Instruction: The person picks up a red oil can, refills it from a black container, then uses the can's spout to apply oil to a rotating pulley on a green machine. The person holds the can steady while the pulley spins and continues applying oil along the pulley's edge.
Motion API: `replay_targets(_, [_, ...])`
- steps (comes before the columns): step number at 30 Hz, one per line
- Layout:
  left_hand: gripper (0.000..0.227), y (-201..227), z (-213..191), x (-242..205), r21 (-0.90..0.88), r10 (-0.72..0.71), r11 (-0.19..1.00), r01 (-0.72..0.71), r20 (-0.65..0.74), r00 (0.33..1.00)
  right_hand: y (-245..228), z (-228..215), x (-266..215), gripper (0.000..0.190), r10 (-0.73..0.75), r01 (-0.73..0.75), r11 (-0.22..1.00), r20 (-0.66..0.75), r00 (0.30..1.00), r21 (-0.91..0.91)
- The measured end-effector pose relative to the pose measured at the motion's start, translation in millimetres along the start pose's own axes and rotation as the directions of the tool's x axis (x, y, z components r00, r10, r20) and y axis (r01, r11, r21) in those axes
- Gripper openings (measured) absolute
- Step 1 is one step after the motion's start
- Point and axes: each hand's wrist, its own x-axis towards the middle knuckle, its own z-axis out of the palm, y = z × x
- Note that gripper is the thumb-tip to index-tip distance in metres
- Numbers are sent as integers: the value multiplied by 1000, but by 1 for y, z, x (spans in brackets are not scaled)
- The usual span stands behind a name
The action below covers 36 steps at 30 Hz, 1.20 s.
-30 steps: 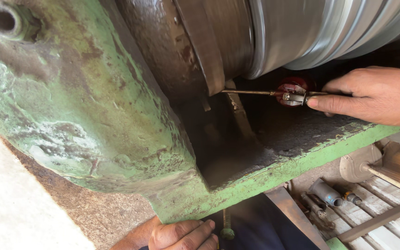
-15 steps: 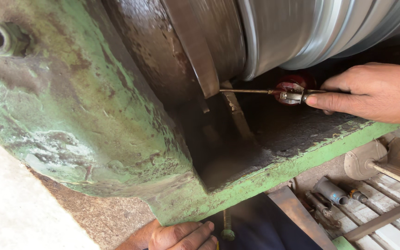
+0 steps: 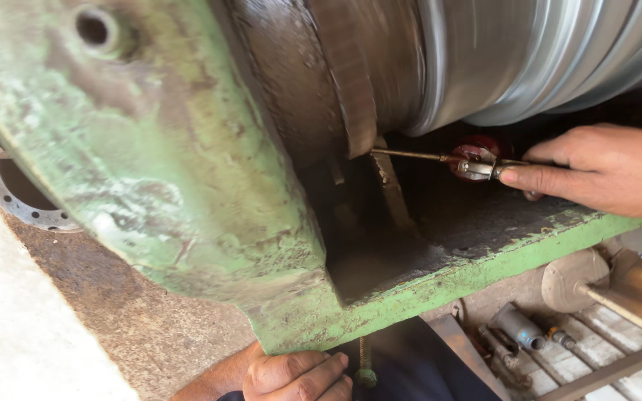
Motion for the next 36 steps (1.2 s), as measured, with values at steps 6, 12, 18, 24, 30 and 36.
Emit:
replay_targets(6, [7,-20,3,36,34,104,994,-100,-193,976,-15,-5,-12,55,-33,33,999,4,999,38])
replay_targets(12, [4,-9,-25,31,-8,-10,1000,9,-213,977,-49,-5,-30,53,30,-32,994,25,999,105])
replay_targets(18, [5,-16,-23,18,43,151,988,-145,-331,932,-59,-4,-39,55,-8,8,993,-5,1000,117])
replay_targets(24, [7,-4,-22,23,-16,-22,1000,19,-251,968,-45,-4,-31,61,-6,6,998,0,1000,64])
replay_targets(30, [7,-6,-15,33,-36,16,999,-22,-158,987,-20,-4,-24,66,-89,90,995,-12,996,50])
replay_targets(36, [11,-3,-2,32,-17,37,999,-41,-166,985,-9,-3,-23,64,-81,81,996,-7,997,19])
